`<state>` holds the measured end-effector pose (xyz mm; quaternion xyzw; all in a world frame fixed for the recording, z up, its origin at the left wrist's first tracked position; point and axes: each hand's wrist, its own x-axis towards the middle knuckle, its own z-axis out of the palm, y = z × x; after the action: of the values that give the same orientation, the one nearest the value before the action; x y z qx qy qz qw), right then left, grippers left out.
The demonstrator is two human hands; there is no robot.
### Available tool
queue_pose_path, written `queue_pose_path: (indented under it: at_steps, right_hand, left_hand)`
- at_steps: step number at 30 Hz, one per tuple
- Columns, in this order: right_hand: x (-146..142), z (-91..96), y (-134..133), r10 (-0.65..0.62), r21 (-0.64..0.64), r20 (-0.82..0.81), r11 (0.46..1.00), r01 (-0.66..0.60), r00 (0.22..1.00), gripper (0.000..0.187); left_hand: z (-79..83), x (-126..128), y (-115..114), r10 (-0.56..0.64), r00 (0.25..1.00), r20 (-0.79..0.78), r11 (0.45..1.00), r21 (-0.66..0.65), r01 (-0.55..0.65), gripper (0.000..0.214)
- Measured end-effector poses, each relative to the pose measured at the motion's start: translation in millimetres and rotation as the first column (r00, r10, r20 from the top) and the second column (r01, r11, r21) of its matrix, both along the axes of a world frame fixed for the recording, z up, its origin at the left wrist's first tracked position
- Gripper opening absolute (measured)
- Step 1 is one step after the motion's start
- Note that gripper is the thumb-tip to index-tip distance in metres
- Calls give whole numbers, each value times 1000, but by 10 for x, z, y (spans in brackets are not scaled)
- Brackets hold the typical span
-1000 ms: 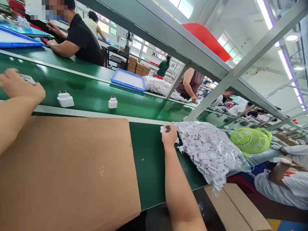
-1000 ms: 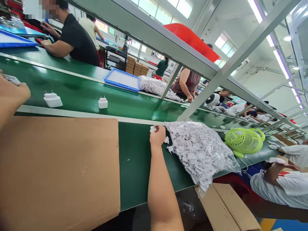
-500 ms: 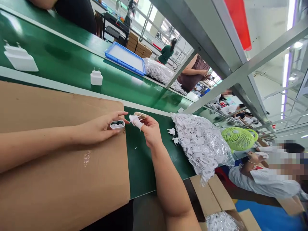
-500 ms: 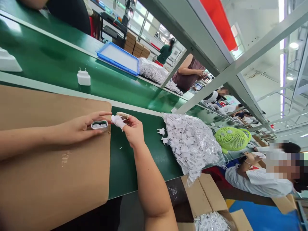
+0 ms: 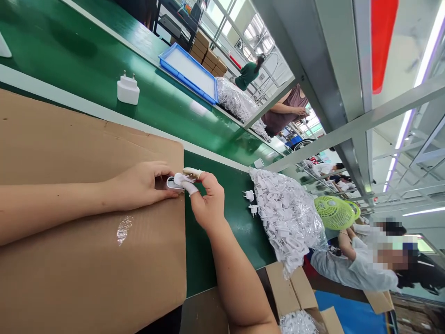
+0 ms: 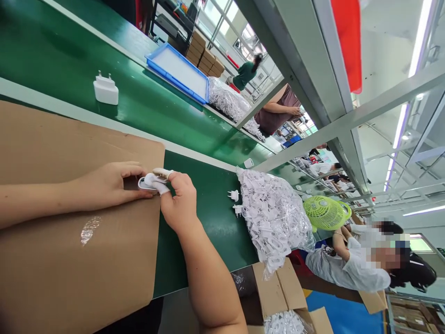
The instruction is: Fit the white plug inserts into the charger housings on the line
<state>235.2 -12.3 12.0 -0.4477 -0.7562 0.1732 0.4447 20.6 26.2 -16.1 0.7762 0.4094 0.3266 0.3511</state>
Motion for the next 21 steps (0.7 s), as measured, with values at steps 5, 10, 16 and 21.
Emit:
queue_pose_path:
  at_steps: [5,10,16,21]
  right_hand:
    - [-38,28,9,17,101,237,994,-42,971,31]
    - [-57,98,5,-39,162,421,986,-33,906,37]
    - [-125,157,-11,-60,109,513,994,4,857,41]
    - [-149,202,5,-46,37,461,999,32,886,38]
  left_hand:
    - [-3,6,18,-56,998,21,998,-2,56,38]
    - [-14,-7,-25,-42,999,19,997,60,41,40]
    - [-87,-5,-130,148,960,-239,753,656,47,50]
    - [-23,31,-221,396,802,-447,562,809,173,59]
